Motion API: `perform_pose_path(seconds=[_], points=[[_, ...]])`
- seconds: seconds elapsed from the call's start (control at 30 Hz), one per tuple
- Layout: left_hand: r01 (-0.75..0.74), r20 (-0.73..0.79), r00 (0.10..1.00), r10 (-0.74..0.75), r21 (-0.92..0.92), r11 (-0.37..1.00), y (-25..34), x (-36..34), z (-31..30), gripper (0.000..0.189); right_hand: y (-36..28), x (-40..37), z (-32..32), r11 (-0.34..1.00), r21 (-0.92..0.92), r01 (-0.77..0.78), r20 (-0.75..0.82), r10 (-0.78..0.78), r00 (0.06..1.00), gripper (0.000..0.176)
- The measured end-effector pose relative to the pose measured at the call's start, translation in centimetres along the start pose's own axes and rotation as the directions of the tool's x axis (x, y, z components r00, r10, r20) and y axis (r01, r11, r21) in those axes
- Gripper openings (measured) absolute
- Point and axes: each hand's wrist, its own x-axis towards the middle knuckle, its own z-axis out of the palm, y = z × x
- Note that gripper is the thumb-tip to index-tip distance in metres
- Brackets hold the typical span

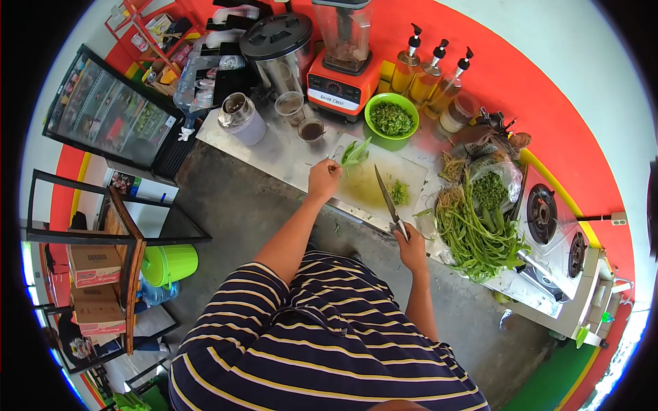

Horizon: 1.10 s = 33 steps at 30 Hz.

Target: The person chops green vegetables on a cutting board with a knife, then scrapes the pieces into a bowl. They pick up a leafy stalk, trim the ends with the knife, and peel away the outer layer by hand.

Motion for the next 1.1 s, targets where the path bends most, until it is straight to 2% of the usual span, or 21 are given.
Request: perform_pose_path(seconds=[0.03,0.2,0.23,0.3,0.37,0.43,0.5,0.53,0.63,0.67,0.77,0.87,0.93,0.97,1.03,1.1], points=[[0.004,-0.004,1.0,-0.004,0.0,1.0,0.4,0.2,-0.4,0.012,-0.1,0.0,0.0,0.999,0.006,-0.033,0.02,0.033,0.999,0.027],[-0.195,-0.066,0.98,0.188,-0.112,0.974,2.2,1.0,-2.4,0.013,-0.2,0.4,0.6,0.999,-0.034,0.007,0.041,-0.006,0.999,0.027],[-0.193,-0.07,0.98,0.186,-0.111,0.975,2.4,0.9,-2.7,0.013,-0.5,0.7,0.6,0.999,-0.036,0.015,0.039,-0.014,0.999,0.026],[-0.207,-0.095,0.977,0.19,-0.237,0.949,3.2,0.7,-3.1,0.013,-0.8,1.2,0.8,0.999,-0.041,0.027,0.046,-0.025,0.999,0.025],[-0.226,-0.082,0.974,0.213,-0.232,0.946,4.2,0.2,-3.5,0.014,-1.2,1.7,0.9,0.998,-0.046,0.035,0.046,-0.033,0.998,0.025],[-0.246,-0.072,0.969,0.236,-0.231,0.941,5.2,-0.5,-3.6,0.014,-2.3,2.1,0.9,1.0,0.001,-0.026,0.057,0.026,0.998,0.024],[-0.307,0.006,0.948,0.319,-0.245,0.919,6.2,-1.1,-3.2,0.014,-2.8,2.5,1.3,0.999,0.045,-0.005,0.018,0.005,1.0,0.024],[-0.31,0.002,0.947,0.321,-0.247,0.918,6.7,-1.5,-3.0,0.014,-3.1,2.7,1.4,0.996,0.09,0.013,-0.019,-0.011,1.0,0.025],[-0.284,0.191,0.917,0.35,-0.305,0.909,8.5,-2.4,-2.1,0.018,-4.8,2.9,1.3,0.984,0.177,0.035,-0.083,-0.021,0.996,0.023],[-0.286,0.19,0.916,0.354,-0.31,0.907,9.0,-2.7,-1.8,0.018,-5.5,3.1,1.2,0.984,0.172,0.038,-0.086,-0.023,0.996,0.023],[-0.239,0.34,0.858,0.385,-0.4,0.885,10.1,-3.4,-1.2,0.02,-8.0,3.9,1.0,0.98,0.183,0.073,-0.145,-0.046,0.988,0.02],[-0.162,0.369,0.858,0.357,-0.466,0.87,11.0,-4.1,-1.2,0.018,-10.0,4.7,1.2,0.963,0.268,0.019,-0.111,0.012,0.994,0.017],[-0.119,0.347,0.872,0.346,-0.535,0.836,10.9,-4.5,-0.9,0.017,-10.5,5.3,1.7,0.938,0.346,-0.027,-0.012,0.034,0.999,0.021],[-0.076,0.327,0.885,0.331,-0.601,0.796,10.7,-4.6,-1.0,0.017,-10.7,5.5,2.2,0.938,0.345,-0.024,-0.006,0.028,1.0,0.021],[-0.084,0.325,0.886,0.331,-0.59,0.803,10.3,-4.7,-1.7,0.017,-11.2,5.7,3.3,0.905,0.426,0.018,-0.039,-0.002,0.999,0.019],[-0.09,0.324,0.886,0.33,-0.579,0.81,9.9,-4.7,-2.5,0.018,-11.5,5.8,4.1,0.906,0.422,0.025,-0.069,0.005,0.998,0.019]])
